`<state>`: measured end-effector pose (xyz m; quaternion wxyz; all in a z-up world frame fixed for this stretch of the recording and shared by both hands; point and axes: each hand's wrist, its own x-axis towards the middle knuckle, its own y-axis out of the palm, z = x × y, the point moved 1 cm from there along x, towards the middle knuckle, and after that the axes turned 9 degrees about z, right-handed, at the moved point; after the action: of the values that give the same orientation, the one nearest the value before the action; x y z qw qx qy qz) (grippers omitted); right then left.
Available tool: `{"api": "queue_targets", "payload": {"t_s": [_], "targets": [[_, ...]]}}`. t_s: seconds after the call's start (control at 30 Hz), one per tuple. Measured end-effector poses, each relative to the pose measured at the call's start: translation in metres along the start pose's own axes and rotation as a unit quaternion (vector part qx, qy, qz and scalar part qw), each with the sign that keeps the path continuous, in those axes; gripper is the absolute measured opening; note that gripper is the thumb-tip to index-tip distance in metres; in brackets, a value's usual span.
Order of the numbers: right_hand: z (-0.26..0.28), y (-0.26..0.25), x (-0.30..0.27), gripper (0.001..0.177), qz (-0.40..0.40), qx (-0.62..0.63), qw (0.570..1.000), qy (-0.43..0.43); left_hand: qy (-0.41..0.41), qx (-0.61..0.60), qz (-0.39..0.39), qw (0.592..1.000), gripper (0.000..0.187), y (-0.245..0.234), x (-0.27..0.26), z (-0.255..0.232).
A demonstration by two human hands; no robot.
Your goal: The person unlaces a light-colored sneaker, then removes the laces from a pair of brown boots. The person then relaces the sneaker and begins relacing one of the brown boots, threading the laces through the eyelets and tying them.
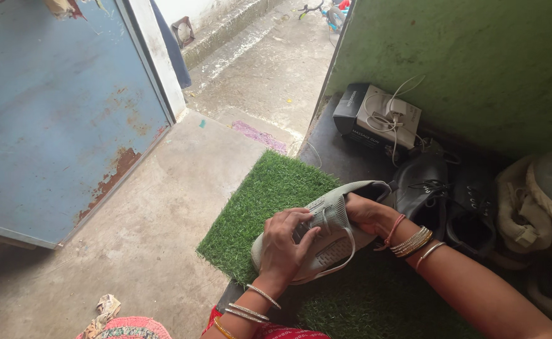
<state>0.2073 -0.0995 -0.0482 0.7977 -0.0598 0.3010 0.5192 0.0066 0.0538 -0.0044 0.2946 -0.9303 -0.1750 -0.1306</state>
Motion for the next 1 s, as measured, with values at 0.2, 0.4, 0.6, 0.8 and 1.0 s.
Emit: {"api": "queue_targets", "payload": {"t_s": [0.2, 0.4, 0.6, 0.8, 1.0], "targets": [[-0.011, -0.009, -0.003, 0.034, -0.01, 0.042, 0.999, 0.032, 0.027, 0.007, -0.01, 1.0, 0.028, 0.0, -0.003, 0.001], [-0.01, -0.009, -0.008, 0.035, 0.009, 0.055, 0.998, 0.031, 0.025, 0.007, -0.011, 1.0, 0.027, 0.001, -0.004, 0.001], [-0.007, -0.002, -0.007, 0.033, 0.001, 0.045, 0.999, 0.007, 0.038, 0.02, -0.012, 0.999, 0.029, 0.0, -0.003, -0.001], [0.0, 0.007, -0.01, 0.03, -0.023, 0.01, 0.999, -0.026, -0.056, -0.032, 0.021, 0.998, 0.025, 0.0, 0.009, -0.004], [0.001, 0.005, -0.012, 0.033, -0.061, 0.01, 0.998, -0.029, -0.054, -0.131, -0.039, 0.989, 0.011, 0.015, 0.023, 0.005]]}}
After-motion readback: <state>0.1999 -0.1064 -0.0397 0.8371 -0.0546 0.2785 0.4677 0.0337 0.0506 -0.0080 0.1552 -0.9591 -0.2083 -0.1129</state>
